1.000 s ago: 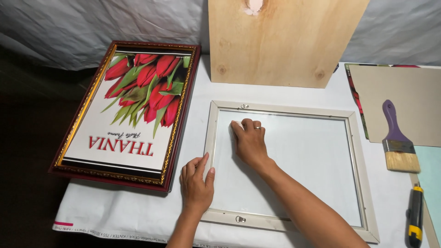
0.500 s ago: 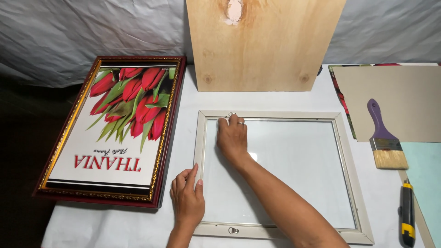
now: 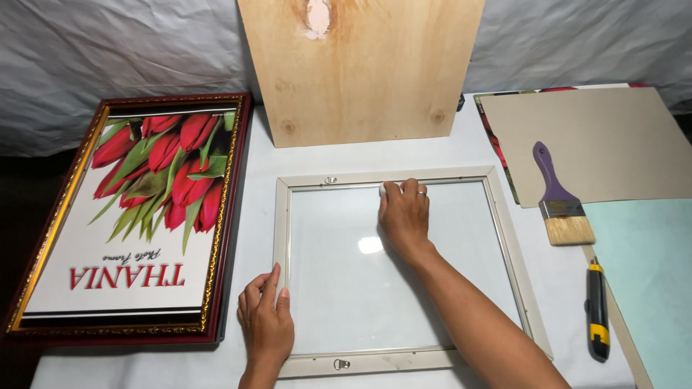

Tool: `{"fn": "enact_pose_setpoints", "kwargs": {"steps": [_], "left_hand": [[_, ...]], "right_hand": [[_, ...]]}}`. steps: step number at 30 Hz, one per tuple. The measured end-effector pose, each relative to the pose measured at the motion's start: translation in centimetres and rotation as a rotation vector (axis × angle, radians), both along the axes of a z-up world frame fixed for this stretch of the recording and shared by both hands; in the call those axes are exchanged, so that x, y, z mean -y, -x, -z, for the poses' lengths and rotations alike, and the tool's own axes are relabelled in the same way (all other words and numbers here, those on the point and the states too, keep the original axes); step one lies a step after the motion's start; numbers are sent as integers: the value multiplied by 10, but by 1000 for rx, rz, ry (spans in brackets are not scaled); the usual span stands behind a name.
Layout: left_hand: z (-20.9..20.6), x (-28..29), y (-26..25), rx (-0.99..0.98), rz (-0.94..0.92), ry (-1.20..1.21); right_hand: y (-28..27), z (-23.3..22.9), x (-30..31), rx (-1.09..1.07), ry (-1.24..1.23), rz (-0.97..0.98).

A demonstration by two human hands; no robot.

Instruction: Cleaning the glass and frame of a picture frame using a brush and a rag.

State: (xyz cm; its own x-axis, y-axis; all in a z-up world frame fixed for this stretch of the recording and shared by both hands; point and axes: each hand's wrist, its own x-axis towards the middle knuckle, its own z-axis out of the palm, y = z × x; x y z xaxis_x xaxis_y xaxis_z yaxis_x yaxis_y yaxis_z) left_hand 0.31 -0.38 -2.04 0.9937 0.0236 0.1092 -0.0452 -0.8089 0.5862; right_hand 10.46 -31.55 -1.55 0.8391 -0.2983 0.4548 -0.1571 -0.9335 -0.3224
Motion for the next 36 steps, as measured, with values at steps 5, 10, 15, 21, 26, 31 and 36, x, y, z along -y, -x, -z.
{"fn": "enact_pose_setpoints", "kwargs": {"steps": [5,10,15,21,26,31,36], "left_hand": [[7,-2,0,23,7,-3],[8,-2,0,32,9,-4],[10,-2,0,25,0,-3],[6,0,-1,39,-2,5],[4,2,-2,39,-1,6],[-2,2,0,8,8,14],[-2,2,2,51,26,23]], "right_hand": [[15,3,43,20,33,54],[32,5,94,4,42,95],[48,5,147,-84,75,249],[39,-45,143,-393,-136,357],[74,-50,139,-434,-127,298],[153,-52,123,-476,-91,216],[231,-47,125,-285,38,-107]]}}
